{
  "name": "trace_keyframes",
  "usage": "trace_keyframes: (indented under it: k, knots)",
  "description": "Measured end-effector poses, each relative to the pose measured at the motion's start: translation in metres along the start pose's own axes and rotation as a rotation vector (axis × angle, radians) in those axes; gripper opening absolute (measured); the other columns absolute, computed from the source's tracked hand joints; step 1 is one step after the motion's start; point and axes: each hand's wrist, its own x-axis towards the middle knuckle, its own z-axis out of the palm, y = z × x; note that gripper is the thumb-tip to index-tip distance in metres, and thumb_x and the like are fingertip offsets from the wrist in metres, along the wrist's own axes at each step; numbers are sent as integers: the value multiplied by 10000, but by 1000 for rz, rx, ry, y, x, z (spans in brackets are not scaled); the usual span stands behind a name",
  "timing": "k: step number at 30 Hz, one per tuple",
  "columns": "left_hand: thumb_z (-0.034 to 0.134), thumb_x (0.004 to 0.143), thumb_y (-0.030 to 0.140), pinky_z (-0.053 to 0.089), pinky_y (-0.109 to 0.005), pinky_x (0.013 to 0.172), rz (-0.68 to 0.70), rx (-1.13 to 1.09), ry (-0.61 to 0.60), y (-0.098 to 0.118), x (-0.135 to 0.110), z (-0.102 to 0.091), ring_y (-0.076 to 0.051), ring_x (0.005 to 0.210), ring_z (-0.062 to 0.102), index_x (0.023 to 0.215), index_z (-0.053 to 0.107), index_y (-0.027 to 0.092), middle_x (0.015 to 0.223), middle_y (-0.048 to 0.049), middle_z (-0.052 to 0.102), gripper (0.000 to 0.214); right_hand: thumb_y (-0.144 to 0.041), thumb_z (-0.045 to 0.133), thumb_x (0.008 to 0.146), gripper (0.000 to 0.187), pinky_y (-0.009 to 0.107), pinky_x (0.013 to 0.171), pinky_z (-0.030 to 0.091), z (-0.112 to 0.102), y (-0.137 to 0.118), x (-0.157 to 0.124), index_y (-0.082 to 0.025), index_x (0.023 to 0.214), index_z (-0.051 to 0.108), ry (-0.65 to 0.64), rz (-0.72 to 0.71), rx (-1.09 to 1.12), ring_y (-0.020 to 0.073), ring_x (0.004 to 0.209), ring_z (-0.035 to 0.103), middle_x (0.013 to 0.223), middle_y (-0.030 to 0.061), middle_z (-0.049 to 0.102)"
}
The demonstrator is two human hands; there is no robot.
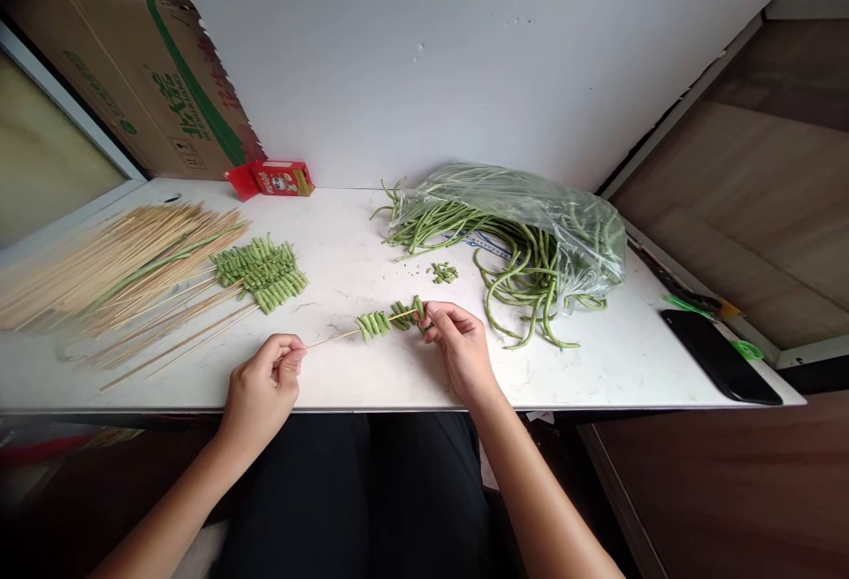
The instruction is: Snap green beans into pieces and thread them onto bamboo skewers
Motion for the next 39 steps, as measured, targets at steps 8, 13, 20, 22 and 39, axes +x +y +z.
trace_keyframes:
  k: [8, 13, 20, 22, 39]
  knots:
    - [533, 1033, 279, 470, -235, 647, 1, 13, 4, 1, 0, 1, -151, 681, 678, 959, 639, 227, 784, 15, 711, 139, -425, 894, 827, 215, 281, 645, 494, -2, 3, 1, -226, 891, 845, 21, 0, -48, 143, 717, 584, 836, 36, 727]
    - [538, 1021, 266, 462, -235, 622, 18, 27, 0, 2, 1, 0, -152, 664, 673, 938, 660, 224, 786, 7, 733, 153, -421, 905, 813, 197, 277, 641, 476, -4, 4, 2, -244, 872, 839, 24, -12, -71, 115, 652, 551, 841, 16, 737]
    - [532, 1012, 238, 469, -227, 629, 42, 30, 19, 2, 2, -1, -148, 669, 680, 931, 672, 215, 795, 2, 745, 164, -421, 904, 810, 194, 292, 669, 473, -3, 4, 0, -244, 853, 838, 38, -52, -141, 135, 669, 558, 806, 19, 733]
    - [531, 1010, 231, 461, -226, 622, 49, 36, 26, 2, 2, -1, -145, 666, 679, 923, 671, 211, 792, 1, 743, 167, -431, 896, 816, 204, 303, 682, 474, -3, 4, 0, -240, 853, 834, 38, -66, -167, 153, 692, 569, 794, 24, 730]
    - [551, 999, 244, 459, -233, 615, 23, 16, 30, 2, 2, -1, -149, 632, 669, 909, 669, 219, 753, 7, 732, 150, -474, 867, 837, 248, 327, 718, 496, 0, 1, -3, -234, 860, 811, 34, -91, -282, 198, 770, 599, 764, 35, 694]
